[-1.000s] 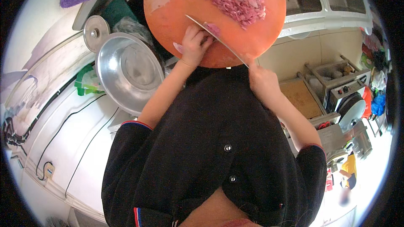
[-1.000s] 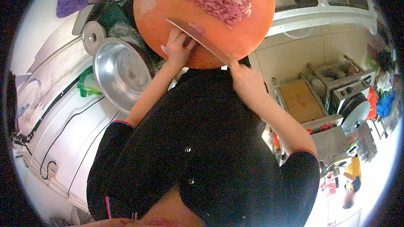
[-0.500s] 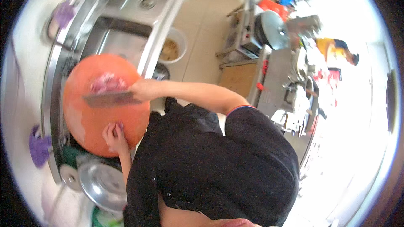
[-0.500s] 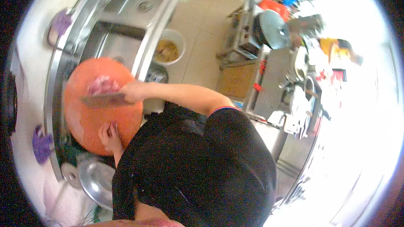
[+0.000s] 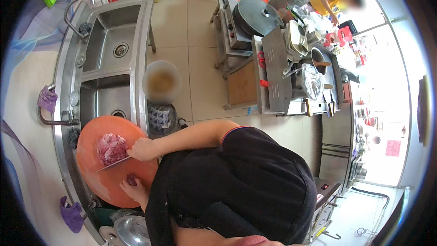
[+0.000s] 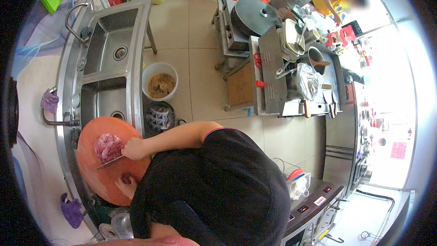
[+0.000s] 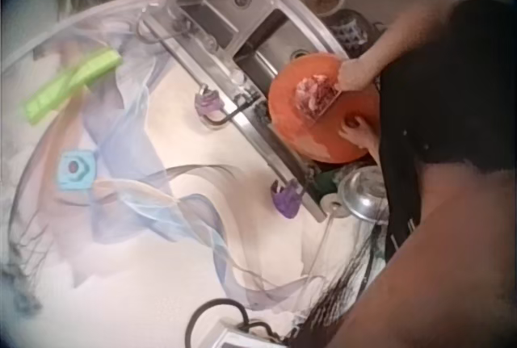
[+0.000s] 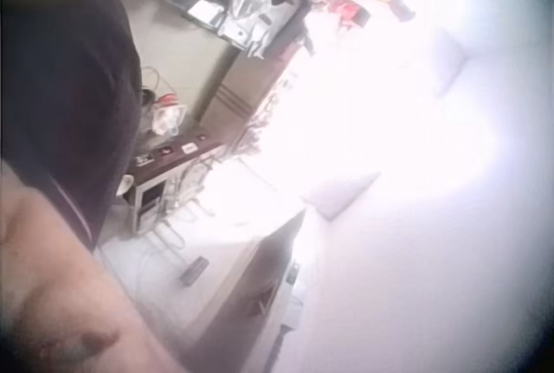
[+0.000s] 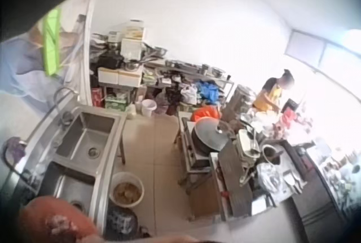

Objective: The person uses a cleaver to repeatedly chop raw meat on an orange cutting board. The person holds the meat with the left hand and slices it into smaller pieces with the right hand, accumulating a pile of minced meat on the board.

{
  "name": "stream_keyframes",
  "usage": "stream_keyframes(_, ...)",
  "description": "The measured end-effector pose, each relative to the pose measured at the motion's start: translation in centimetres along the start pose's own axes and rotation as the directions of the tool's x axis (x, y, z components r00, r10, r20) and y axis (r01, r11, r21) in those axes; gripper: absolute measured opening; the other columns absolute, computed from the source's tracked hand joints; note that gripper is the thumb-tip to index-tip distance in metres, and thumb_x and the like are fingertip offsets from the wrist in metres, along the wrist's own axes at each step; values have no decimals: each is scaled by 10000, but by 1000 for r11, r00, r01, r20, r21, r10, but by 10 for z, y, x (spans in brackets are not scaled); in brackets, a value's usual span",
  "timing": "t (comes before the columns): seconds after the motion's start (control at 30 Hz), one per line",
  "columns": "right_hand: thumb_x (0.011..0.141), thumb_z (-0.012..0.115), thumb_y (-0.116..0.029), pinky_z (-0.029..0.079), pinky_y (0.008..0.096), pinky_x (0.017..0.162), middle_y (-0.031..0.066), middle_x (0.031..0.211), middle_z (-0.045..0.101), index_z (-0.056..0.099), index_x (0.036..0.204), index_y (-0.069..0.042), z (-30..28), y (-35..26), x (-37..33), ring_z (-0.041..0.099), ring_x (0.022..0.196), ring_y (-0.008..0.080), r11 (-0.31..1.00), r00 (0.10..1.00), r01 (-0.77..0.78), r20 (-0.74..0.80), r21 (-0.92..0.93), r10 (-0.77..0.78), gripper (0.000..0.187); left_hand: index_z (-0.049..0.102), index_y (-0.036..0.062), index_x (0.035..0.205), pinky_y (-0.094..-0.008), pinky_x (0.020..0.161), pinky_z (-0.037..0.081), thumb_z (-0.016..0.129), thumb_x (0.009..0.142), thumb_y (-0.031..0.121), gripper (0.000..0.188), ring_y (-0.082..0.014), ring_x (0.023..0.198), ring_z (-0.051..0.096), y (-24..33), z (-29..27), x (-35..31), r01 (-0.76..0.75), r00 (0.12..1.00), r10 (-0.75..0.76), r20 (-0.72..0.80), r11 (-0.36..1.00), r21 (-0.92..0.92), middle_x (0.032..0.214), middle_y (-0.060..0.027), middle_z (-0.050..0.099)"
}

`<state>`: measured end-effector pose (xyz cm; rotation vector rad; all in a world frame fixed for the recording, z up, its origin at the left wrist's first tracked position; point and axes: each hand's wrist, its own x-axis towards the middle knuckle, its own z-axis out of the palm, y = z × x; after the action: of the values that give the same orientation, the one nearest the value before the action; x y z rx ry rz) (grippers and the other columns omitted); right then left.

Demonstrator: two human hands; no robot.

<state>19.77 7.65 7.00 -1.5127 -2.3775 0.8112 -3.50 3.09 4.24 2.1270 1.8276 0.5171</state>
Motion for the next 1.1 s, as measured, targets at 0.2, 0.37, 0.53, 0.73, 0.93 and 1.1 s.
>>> stream_keyframes(0.2, 833, 505, -148, 530, 454, 603, 186, 763, 675, 594, 909, -1, -2, 0, -2, 683, 724, 340, 999, 998, 49, -31, 23, -49, 187, 553, -20, 1111, -337, 797, 499, 596, 841, -23, 273, -243, 914, 587, -12, 1, 8, 295, 940, -341, -15, 835, -464, 1051, -135, 596)
stream_keyframes(0.37, 834, 514, -156, 530, 456, 606, 200, 782, 673, 582, 912, 15, 7, 6, 7, 682, 738, 347, 997, 998, 68, -6, 36, -68, 200, 552, -29, 1126, -320, 810, 499, 591, 844, -36, 285, -235, 913, 590, 11, -9, 19, 315, 905, -422, -61, 759, -570, 1041, -124, 596)
stream_keyframes(0.53, 842, 500, -159, 532, 458, 612, 199, 777, 673, 573, 914, 25, -4, 4, 5, 681, 735, 349, 995, 995, 94, 38, 39, -95, 211, 551, -50, 1125, -379, 823, 503, 627, 859, 39, 291, -303, 992, 569, -33, 30, 21, -126, 980, 128, -151, 992, 25, 1053, -175, 549)
stream_keyframes(0.73, 819, 534, -148, 533, 455, 613, 198, 782, 673, 569, 903, 20, 13, 5, 8, 681, 735, 348, 993, 994, 98, 46, 66, -101, 191, 561, -51, 1137, -399, 890, 466, 612, 887, 96, 294, -349, 1029, 550, -8, 18, 18, -91, 966, 26, -259, 966, -243, 1095, -207, 550)
stream_keyframes(0.93, 790, 570, -154, 528, 457, 600, 200, 765, 670, 562, 855, 6, 6, -2, -4, 680, 717, 350, 981, 981, 190, 32, 39, -191, 173, 620, -33, 1112, -429, 914, 440, 604, 898, 97, 251, -358, 1050, 549, -29, 25, 10, -252, 953, 253, -167, 967, 25, 1192, -215, 561)
stream_keyframes(1.1, 800, 551, -160, 524, 471, 604, 194, 787, 671, 567, 865, 8, 13, 0, -8, 677, 731, 351, 983, 981, 178, 68, 54, -181, 180, 632, 1, 1142, -432, 960, 413, 612, 893, 99, 268, -365, 1125, 523, -26, 35, -6, -252, 954, 265, -144, 963, 101, 1225, -217, 554)
